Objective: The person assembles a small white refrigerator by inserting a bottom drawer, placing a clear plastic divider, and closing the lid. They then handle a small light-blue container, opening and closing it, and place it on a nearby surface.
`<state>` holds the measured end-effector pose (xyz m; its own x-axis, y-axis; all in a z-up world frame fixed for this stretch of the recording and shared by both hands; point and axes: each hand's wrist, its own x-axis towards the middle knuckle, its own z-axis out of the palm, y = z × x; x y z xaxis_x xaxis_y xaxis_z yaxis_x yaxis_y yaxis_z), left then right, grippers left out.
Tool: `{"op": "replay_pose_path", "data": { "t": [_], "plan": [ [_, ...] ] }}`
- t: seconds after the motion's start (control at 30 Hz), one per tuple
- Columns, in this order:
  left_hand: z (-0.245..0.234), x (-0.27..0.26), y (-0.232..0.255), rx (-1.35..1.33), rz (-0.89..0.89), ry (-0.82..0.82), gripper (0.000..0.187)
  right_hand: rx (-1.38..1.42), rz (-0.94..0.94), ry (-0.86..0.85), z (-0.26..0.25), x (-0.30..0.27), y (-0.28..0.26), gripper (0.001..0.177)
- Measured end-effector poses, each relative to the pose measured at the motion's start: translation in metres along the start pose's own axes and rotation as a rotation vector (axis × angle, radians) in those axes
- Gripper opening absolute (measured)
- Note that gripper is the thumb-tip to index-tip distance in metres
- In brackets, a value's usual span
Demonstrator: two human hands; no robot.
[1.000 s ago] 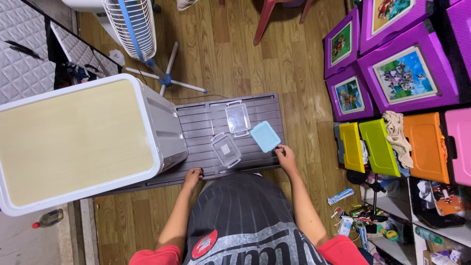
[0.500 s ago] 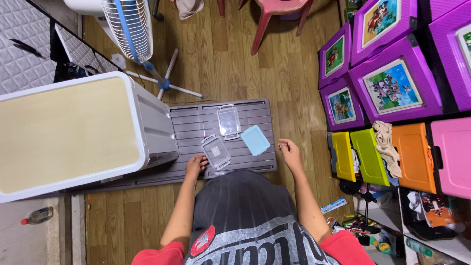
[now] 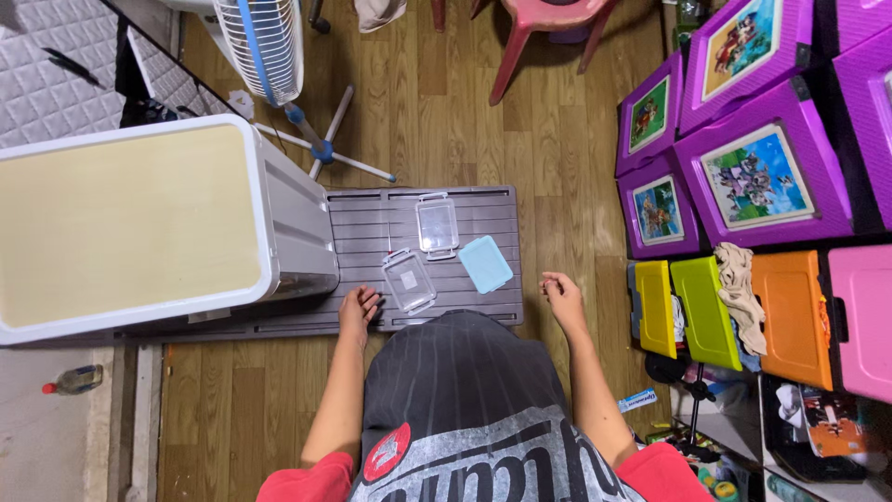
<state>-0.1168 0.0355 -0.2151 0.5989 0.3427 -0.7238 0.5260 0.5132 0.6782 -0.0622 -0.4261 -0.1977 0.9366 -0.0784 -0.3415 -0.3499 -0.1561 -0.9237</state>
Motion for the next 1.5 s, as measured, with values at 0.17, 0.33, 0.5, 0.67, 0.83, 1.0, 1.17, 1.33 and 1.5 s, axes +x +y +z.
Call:
{"op": "replay_pose_path", "data": {
  "t": [0.17,0.33,0.5,0.67,0.83,1.0,1.17,1.33,1.5],
  "plan": [
    [0.015,0.007,-0.005,0.185,0.092,0.050,0.038,-0.158,-0.101,-0.073,0.026,0.030,-0.008,0.025],
    [0.045,0.015,-0.016,0.827,0.129,0.113,0.059,-0.469,-0.055,-0.186,0.080,0.074,-0.021,0.033],
    [0.063,0.017,-0.027,1.074,0.195,0.138,0.057,-0.693,-0.101,-0.239,0.128,0.111,-0.030,0.044],
    [0.067,0.018,-0.027,1.119,0.244,0.163,0.035,-0.742,-0.118,-0.257,0.160,0.127,-0.031,0.054],
    [0.066,0.015,-0.027,1.033,0.277,0.140,0.033,-0.679,-0.131,-0.193,0.194,0.136,-0.036,0.065],
    [0.054,0.006,-0.026,0.893,0.488,0.189,0.027,-0.784,0.164,-0.034,0.222,0.139,-0.045,0.071],
    [0.042,0.004,-0.017,0.834,0.580,0.167,0.022,-0.935,0.341,-0.054,0.237,0.142,-0.051,0.072],
    [0.039,0.003,-0.015,0.323,0.155,0.068,0.020,-0.989,0.447,-0.115,0.249,0.152,-0.047,0.043],
    [0.041,0.007,-0.009,0.063,0.220,0.030,0.023,-1.036,0.387,-0.173,0.244,0.160,-0.047,0.031]
  ]
}}
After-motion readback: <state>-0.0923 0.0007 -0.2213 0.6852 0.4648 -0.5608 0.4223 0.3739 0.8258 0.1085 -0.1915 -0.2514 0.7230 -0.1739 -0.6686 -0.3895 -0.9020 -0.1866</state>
